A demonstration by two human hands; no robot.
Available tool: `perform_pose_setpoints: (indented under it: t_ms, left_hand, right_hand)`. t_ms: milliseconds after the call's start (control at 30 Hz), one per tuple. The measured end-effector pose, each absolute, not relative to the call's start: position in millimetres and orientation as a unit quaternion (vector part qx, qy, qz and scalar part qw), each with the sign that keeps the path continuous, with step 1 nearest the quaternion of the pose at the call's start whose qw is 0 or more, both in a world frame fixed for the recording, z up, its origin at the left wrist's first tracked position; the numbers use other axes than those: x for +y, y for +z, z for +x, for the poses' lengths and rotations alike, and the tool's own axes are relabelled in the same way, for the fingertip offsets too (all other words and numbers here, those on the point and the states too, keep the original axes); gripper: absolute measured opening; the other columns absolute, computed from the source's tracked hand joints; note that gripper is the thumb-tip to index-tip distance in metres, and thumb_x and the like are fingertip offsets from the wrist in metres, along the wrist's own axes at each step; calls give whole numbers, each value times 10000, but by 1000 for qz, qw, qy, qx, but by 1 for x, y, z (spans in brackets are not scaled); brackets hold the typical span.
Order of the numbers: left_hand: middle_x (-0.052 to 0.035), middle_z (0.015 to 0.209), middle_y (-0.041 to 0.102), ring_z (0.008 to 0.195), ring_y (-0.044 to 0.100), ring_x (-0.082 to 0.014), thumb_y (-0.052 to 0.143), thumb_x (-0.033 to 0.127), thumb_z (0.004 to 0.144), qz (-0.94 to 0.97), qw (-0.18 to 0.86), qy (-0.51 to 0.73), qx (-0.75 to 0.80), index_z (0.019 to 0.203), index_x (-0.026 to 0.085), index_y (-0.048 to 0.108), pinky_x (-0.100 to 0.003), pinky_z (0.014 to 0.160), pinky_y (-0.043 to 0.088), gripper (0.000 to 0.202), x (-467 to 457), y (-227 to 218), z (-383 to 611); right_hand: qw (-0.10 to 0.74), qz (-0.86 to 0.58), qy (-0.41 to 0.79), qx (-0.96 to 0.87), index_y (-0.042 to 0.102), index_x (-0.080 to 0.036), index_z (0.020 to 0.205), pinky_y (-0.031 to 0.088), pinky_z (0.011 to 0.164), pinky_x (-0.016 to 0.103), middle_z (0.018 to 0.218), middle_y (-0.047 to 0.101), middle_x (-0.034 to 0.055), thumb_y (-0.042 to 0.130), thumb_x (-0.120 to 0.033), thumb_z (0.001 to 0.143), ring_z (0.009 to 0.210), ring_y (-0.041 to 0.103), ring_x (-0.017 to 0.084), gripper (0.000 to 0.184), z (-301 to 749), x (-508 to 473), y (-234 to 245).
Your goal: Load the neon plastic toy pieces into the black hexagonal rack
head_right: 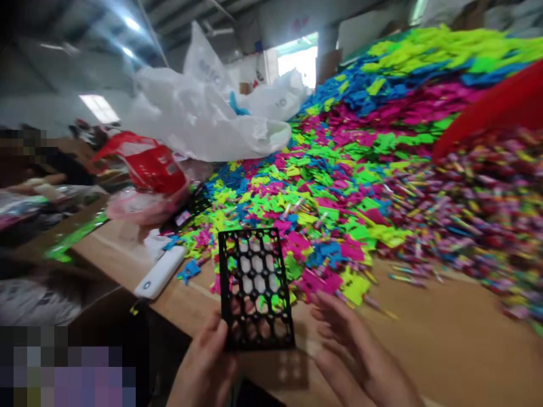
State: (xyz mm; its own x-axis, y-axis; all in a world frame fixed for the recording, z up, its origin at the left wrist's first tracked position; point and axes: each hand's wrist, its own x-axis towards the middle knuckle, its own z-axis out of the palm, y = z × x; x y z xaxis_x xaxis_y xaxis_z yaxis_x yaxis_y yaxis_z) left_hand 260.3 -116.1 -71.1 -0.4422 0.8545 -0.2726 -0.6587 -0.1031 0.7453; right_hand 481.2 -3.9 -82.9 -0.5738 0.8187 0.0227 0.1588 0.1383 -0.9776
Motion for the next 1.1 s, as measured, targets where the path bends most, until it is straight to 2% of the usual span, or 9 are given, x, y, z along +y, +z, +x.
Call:
perform_pose_setpoints:
  t_ms: [67, 167, 300, 500, 633, 767, 900, 967, 1100]
  left_hand:
    - [-97, 1188, 719, 1170, 648, -299, 781, 459, 788, 104, 588, 697, 398, 1118, 255, 713, -417, 1030, 493, 394, -128, -84, 293]
    - [-114, 1175, 723, 1196, 633, -324, 815, 453, 755, 117, 639, 659, 379, 1115, 246, 721, -450, 1054, 467, 426, -135, -95, 318]
    - [-131, 1272, 680, 1218, 614, -311, 855, 422, 719, 165, 605, 660, 413, 1162, 234, 704, -412, 1061, 456, 504, -133, -94, 311]
    - [-128, 1216, 698, 1093, 673, -264, 770, 415, 820, 126, 609, 640, 451, 1291, 225, 616, -355, 941, 509, 530, -128, -84, 293]
    - [-107, 1153, 723, 1040, 683, -241, 751, 403, 840, 134, 616, 621, 465, 1152, 192, 681, -316, 896, 514, 383, -129, -89, 298]
    - [-93, 1155, 725, 974, 691, -210, 739, 368, 854, 172, 655, 582, 450, 1221, 222, 678, -293, 858, 512, 400, -132, -92, 301]
    - [-76, 1219, 705, 1042, 662, -211, 757, 343, 835, 220, 695, 529, 435, 1269, 260, 679, -279, 877, 498, 448, -134, -84, 304]
    - [-70, 1210, 709, 1064, 646, -209, 752, 357, 837, 230, 682, 527, 452, 1257, 257, 690, -266, 878, 492, 437, -133, -81, 306]
    - [-71, 1226, 701, 1020, 651, -227, 729, 408, 840, 225, 652, 536, 487, 1274, 252, 670, -293, 832, 515, 465, -130, -87, 307]
  right_hand:
    - [278, -350, 615, -650, 376, -312, 1516, 490, 1107, 435, 1545, 474, 94, 579, -499, 954, 1384, 496, 297, 626, 470, -11, -65]
    - [269, -349, 665, -603, 350, -283, 1534, 485, 1104, 438, 1524, 499, 102, 595, -515, 943, 1321, 556, 284, 681, 460, -11, -45]
    - [200, -352, 684, -606, 390, -247, 1525, 496, 1076, 454, 1481, 541, 115, 617, -527, 925, 1268, 589, 297, 700, 474, -8, -45]
    - [81, -331, 640, -689, 447, -258, 1509, 331, 1197, 482, 1514, 511, 78, 644, -483, 919, 1391, 469, 296, 662, 496, -8, -68]
    - [67, -323, 646, -689, 551, -239, 1436, 419, 1127, 471, 1398, 616, 87, 614, -506, 933, 1280, 563, 302, 573, 495, -5, -64]
    - [49, -291, 664, -687, 650, -236, 1310, 513, 978, 399, 1208, 706, 57, 585, -473, 957, 1101, 644, 266, 430, 493, 1, -54]
    - [35, -280, 664, -692, 664, -231, 1249, 528, 882, 344, 1057, 714, 27, 586, -405, 954, 1001, 643, 227, 351, 492, 5, -56]
    - [41, -280, 665, -691, 658, -226, 1249, 527, 900, 352, 1058, 711, 29, 585, -375, 951, 1011, 643, 225, 341, 490, 6, -60]
    - [81, -294, 644, -702, 628, -231, 1291, 495, 1024, 413, 1233, 686, 56, 598, -376, 944, 1157, 623, 259, 377, 485, 9, -60]
